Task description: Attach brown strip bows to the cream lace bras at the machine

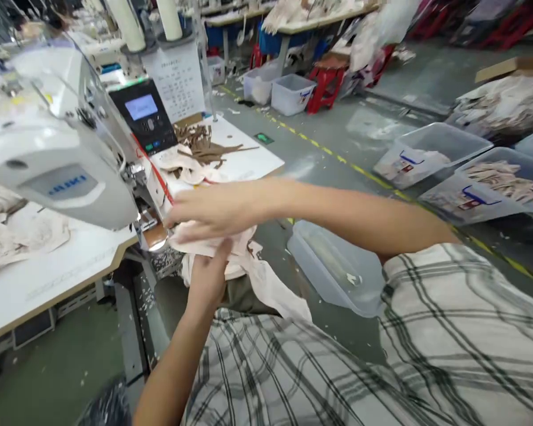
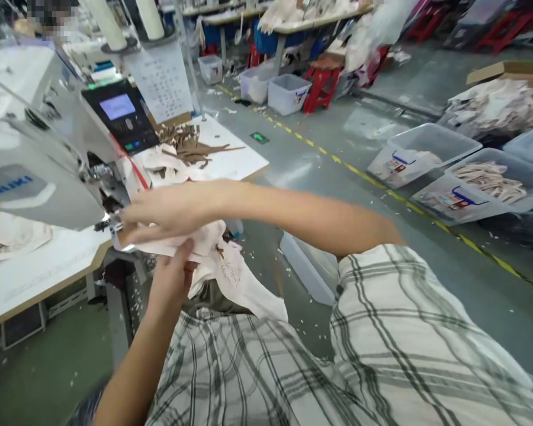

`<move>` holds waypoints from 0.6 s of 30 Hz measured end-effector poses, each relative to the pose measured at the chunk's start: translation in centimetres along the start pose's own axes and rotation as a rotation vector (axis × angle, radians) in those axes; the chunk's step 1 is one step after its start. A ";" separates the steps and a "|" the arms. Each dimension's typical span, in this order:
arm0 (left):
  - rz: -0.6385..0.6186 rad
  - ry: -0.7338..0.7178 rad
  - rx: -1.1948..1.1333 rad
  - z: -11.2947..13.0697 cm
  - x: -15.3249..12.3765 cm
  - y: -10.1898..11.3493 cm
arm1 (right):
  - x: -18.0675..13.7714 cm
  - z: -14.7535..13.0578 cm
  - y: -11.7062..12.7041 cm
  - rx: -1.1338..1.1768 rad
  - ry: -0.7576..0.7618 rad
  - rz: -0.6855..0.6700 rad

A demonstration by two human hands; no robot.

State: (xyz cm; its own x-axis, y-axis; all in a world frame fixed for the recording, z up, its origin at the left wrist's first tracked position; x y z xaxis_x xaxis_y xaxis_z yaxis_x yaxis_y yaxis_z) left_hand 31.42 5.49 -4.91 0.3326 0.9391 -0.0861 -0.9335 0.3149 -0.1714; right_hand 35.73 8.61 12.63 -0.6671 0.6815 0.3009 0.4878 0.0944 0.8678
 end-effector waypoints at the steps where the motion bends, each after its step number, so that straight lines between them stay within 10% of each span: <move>1: 0.062 0.110 -0.107 -3.3 -0.6 1.7 | -1.4 0.3 -3.5 0.050 0.012 -0.069; 7: 0.390 0.388 -0.324 -16.7 -9.2 15.6 | -18.6 10.8 -19.9 0.457 -0.645 0.374; 12: 0.566 0.357 -0.289 -22.3 -13.7 23.6 | -30.2 11.0 -35.0 0.553 -1.032 0.128; 18: 0.598 0.415 -0.207 -26.1 -16.3 25.8 | -29.7 9.0 -35.9 0.471 -1.026 0.145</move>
State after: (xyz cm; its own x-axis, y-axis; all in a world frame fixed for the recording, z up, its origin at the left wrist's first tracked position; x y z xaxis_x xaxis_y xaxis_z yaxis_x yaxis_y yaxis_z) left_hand 5.41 -5.24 -33.56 -0.1614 0.8004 -0.5774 -0.9402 -0.3026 -0.1567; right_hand 43.10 -8.51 -31.01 0.0831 0.9601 -0.2672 0.8304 0.0815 0.5511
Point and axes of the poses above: each hand's wrist, its own x-axis towards the middle knuckle, its own y-axis out of the back of the hand, z = x × y, the point moved 10 cm from there along x, towards the middle knuckle, and after that the axes turned 5 degrees about x, right-handed, at the moved point
